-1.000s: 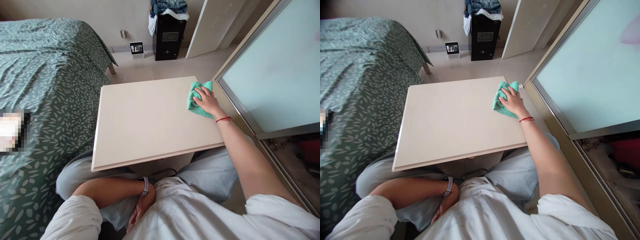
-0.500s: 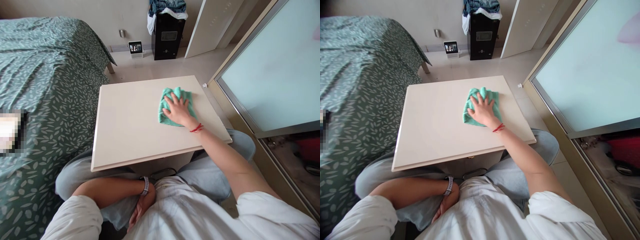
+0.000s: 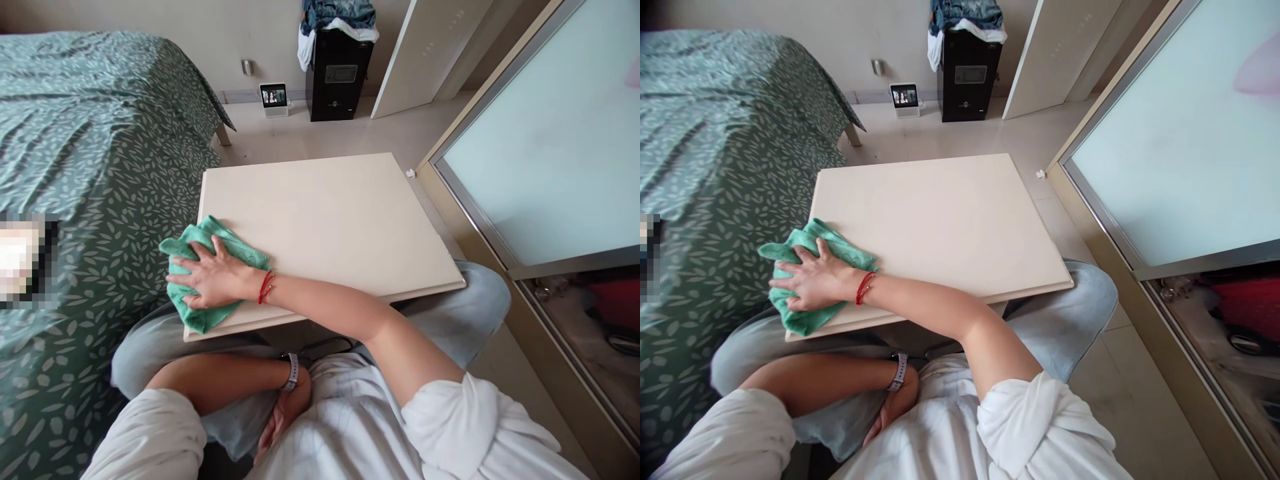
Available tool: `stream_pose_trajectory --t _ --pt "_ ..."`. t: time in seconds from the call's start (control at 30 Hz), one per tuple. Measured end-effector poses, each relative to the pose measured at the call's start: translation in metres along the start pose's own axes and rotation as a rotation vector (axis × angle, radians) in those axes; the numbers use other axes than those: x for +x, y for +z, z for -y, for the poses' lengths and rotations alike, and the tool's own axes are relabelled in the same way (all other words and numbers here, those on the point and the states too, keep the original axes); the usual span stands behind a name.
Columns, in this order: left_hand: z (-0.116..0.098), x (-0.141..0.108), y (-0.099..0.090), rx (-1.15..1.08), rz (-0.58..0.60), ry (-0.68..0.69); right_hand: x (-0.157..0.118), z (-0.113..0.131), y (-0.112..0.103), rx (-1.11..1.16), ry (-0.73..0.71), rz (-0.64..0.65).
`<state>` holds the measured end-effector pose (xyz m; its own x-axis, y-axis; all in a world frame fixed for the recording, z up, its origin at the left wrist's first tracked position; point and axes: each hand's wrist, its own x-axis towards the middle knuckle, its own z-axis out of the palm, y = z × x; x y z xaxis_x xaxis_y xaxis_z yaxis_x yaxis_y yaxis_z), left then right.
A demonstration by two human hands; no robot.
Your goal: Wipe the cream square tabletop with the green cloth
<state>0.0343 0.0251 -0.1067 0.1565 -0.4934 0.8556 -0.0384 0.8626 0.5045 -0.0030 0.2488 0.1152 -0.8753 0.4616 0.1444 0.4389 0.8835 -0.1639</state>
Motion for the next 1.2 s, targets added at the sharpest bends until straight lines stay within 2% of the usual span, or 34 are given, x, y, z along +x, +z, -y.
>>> stream_pose_trajectory --t 0.07,0.13,0.23,0.37,0.43,0.53,0.63,0.73,0.83,0.93,1.03,1.1,1.2 --pt "-0.003 -0.001 0.005 -0.164 -0.069 -0.11 -0.008 0.001 -0.005 -0.007 -0.083 0.035" --pt "-0.008 -0.002 0.012 -0.357 -0.178 -0.255 -0.023 -0.006 -0.011 0.007 -0.092 0.042" --pt "-0.015 -0.002 0.022 -0.594 -0.279 -0.359 -0.056 -0.028 -0.022 0.027 -0.018 0.055" --pt "-0.019 0.001 0.021 -0.736 -0.344 -0.445 -0.114 -0.076 -0.04 0.013 0.168 0.057" --pt "-0.018 0.002 0.014 -0.72 -0.286 -0.429 -0.149 -0.104 -0.049 0.01 0.291 0.049" --pt "-0.012 0.0 0.003 -0.552 -0.14 -0.311 -0.208 -0.145 -0.062 -0.004 0.497 0.044" --pt "-0.006 -0.003 0.001 -0.424 -0.084 -0.192 -0.267 -0.174 -0.074 -0.04 0.717 0.028" --pt "-0.006 -0.005 0.007 -0.415 -0.082 -0.188 -0.317 -0.187 -0.083 -0.061 0.926 -0.011" --pt "-0.007 -0.007 0.017 -0.439 -0.154 -0.226 -0.348 -0.186 -0.082 -0.062 1.133 -0.101" --pt "-0.006 -0.006 0.018 -0.429 -0.181 -0.177 -0.356 -0.174 -0.072 -0.093 1.335 -0.233" --pt "-0.007 -0.001 0.007 -0.345 -0.058 -0.145 -0.341 -0.155 -0.059 -0.148 1.437 -0.306" --pt "-0.009 0.004 0.0 -0.346 0.0 -0.128 -0.319 -0.137 -0.054 -0.16 1.416 -0.298" --pt "-0.01 0.009 -0.006 -0.411 0.05 -0.083 -0.272 -0.103 -0.053 -0.125 1.291 -0.213"
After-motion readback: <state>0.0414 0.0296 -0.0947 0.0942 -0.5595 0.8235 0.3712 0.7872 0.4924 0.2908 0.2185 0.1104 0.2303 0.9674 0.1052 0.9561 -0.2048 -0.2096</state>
